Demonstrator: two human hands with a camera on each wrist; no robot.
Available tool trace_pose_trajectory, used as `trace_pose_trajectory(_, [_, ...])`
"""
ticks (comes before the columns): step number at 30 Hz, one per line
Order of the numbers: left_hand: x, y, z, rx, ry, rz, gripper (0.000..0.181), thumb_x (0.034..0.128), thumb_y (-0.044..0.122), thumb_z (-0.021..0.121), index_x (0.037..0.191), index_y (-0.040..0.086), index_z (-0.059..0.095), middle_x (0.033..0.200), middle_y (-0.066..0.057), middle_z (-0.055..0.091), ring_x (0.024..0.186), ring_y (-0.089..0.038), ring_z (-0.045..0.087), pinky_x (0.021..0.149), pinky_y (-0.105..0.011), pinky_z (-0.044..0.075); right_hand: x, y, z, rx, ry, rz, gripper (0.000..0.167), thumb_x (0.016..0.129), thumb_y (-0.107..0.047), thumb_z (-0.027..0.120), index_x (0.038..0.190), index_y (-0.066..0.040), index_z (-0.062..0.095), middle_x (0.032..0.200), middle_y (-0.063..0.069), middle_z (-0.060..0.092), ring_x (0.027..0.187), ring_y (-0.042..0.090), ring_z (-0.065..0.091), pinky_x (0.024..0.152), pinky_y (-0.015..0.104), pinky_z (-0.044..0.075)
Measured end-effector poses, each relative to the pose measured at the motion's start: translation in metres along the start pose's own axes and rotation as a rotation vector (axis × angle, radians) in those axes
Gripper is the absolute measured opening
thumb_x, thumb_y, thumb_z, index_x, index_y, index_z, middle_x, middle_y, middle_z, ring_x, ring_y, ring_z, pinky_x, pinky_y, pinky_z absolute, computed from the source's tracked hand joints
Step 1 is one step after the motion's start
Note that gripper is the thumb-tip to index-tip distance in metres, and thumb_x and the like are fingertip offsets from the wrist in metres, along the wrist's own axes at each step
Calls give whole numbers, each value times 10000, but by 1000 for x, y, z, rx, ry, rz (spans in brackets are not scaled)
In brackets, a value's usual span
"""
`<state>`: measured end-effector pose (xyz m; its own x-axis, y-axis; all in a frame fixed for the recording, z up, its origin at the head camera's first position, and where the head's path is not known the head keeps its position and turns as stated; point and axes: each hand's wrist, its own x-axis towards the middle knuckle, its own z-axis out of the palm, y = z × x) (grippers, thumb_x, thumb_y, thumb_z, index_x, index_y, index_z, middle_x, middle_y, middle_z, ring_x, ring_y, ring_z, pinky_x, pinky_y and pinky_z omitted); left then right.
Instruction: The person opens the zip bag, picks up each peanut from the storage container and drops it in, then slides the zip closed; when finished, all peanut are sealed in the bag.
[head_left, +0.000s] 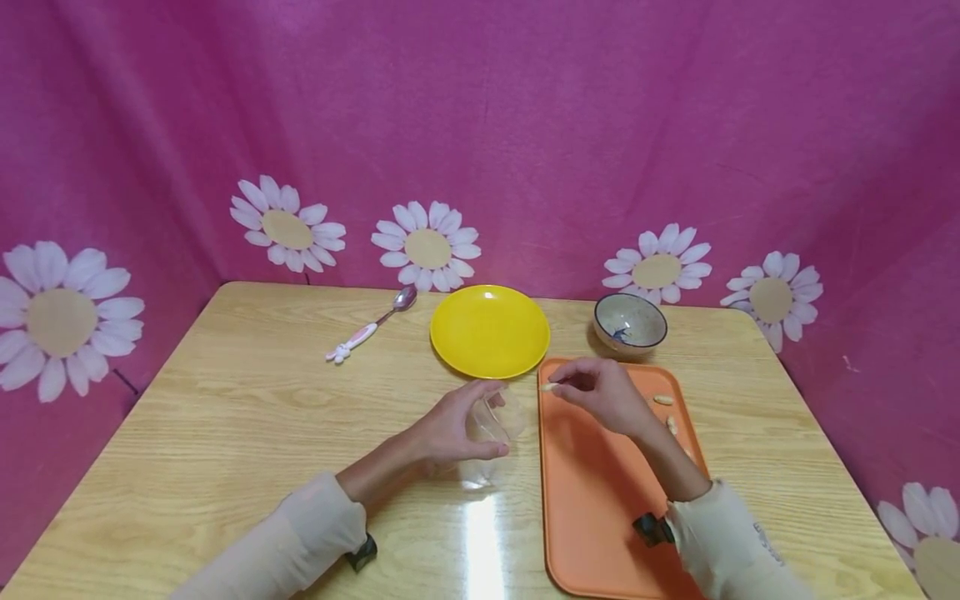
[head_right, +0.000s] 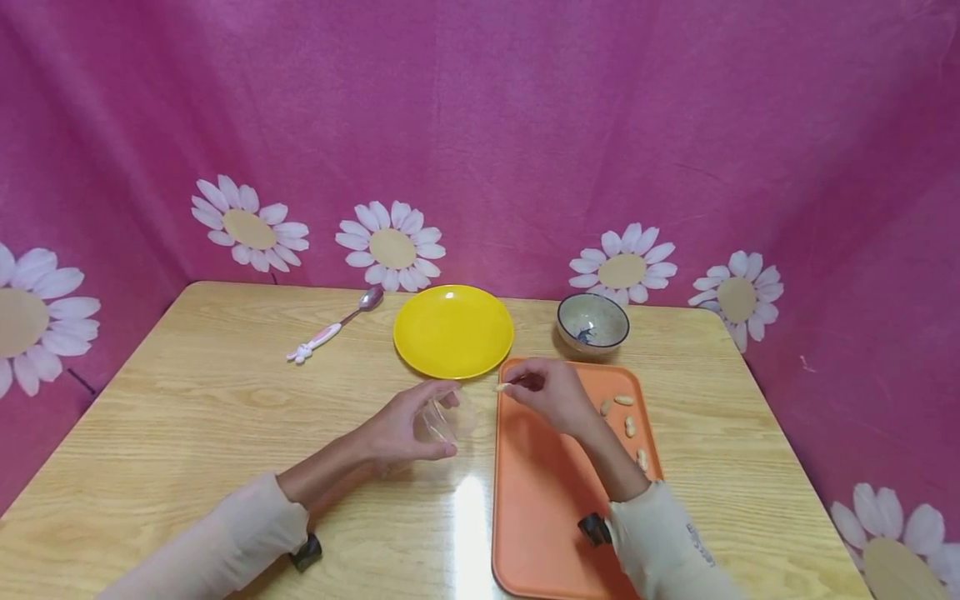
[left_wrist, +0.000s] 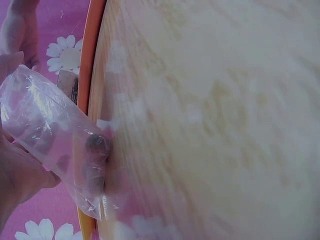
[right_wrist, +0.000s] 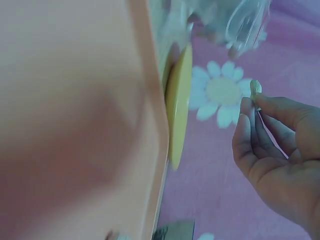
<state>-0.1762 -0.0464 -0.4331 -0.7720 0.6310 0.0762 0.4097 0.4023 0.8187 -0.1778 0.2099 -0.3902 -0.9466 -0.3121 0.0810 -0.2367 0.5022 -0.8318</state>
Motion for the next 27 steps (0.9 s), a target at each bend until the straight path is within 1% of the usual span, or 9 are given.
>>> trace_pose_trajectory(4, [0, -1, 0, 7, 4, 14, 801, 746, 312, 785, 1410, 91, 395, 1242, -67, 582, 1192, -224, 508, 1046, -464, 382, 1, -10, 17, 11, -20, -38, 127, 832, -61, 700, 948, -10, 695, 878, 110, 686, 753, 83, 608, 701, 203, 527])
trace_pose_trajectory(7, [0, -1, -1, 2, 5, 21, 801, 745, 299, 785, 1408, 79, 393, 1243, -74, 581, 1191, -222, 510, 1045, -465, 382, 1, -16, 28, -10, -29, -74, 108, 821, -55, 710, 925, -27, 704, 848, 85, 682, 738, 73, 603, 691, 201, 525])
trace_pose_trajectory(11, [1, -1, -1, -12, 3, 16, 802, 739, 297, 786, 1407, 88, 395, 1259, -90, 569, 1199, -230, 499, 1062, -477, 363, 1, -22, 38, -43, -33, -102, 100, 814, -62, 719, 913, -48, 716, 831, 59, 679, 730, 80, 593, 667, 203, 518])
trace_pose_trajectory(13, [1, -1, 0, -14, 2, 15, 800, 739, 298, 787, 1404, 87, 396, 1266, -94, 564, 1204, -233, 496, 1069, -482, 356, 0, -24, 41, -47, -46, -103, 114, 812, -70, 724, 923, -47, 720, 839, 50, 682, 736, 89, 596, 668, 204, 520])
trace_pose_trajectory(16, [1, -1, 0, -9, 3, 23, 799, 740, 300, 787, 1401, 79, 397, 1268, -94, 563, 1205, -234, 497, 1068, -483, 358, -1, -24, 42, -56, -71, -106, 148, 815, -99, 728, 948, -35, 719, 849, 45, 687, 747, 92, 603, 676, 207, 523])
trace_pose_trajectory(19, [1, -1, 1, 0, 5, 36, 799, 741, 299, 786, 1403, 76, 396, 1259, -90, 572, 1201, -232, 503, 1063, -479, 365, -3, -22, 40, -57, -78, -103, 165, 817, -123, 731, 954, -32, 717, 843, 40, 690, 747, 85, 605, 687, 208, 524])
trace_pose_trajectory(23, [2, -2, 1, -8, 4, 32, 800, 741, 299, 787, 1405, 82, 397, 1261, -91, 581, 1221, -232, 499, 1070, -476, 358, -7, -15, 32, -55, -61, -96, 149, 822, -123, 727, 942, -37, 711, 834, 39, 691, 741, 72, 598, 688, 209, 519])
trace_pose_trajectory(27, [3, -2, 1, -23, 1, 20, 804, 742, 305, 786, 1409, 83, 395, 1263, -82, 579, 1228, -223, 491, 1076, -471, 350, -12, -7, 18, -50, -34, -67, 159, 820, -122, 728, 953, -39, 706, 868, 54, 701, 770, 74, 605, 712, 208, 521])
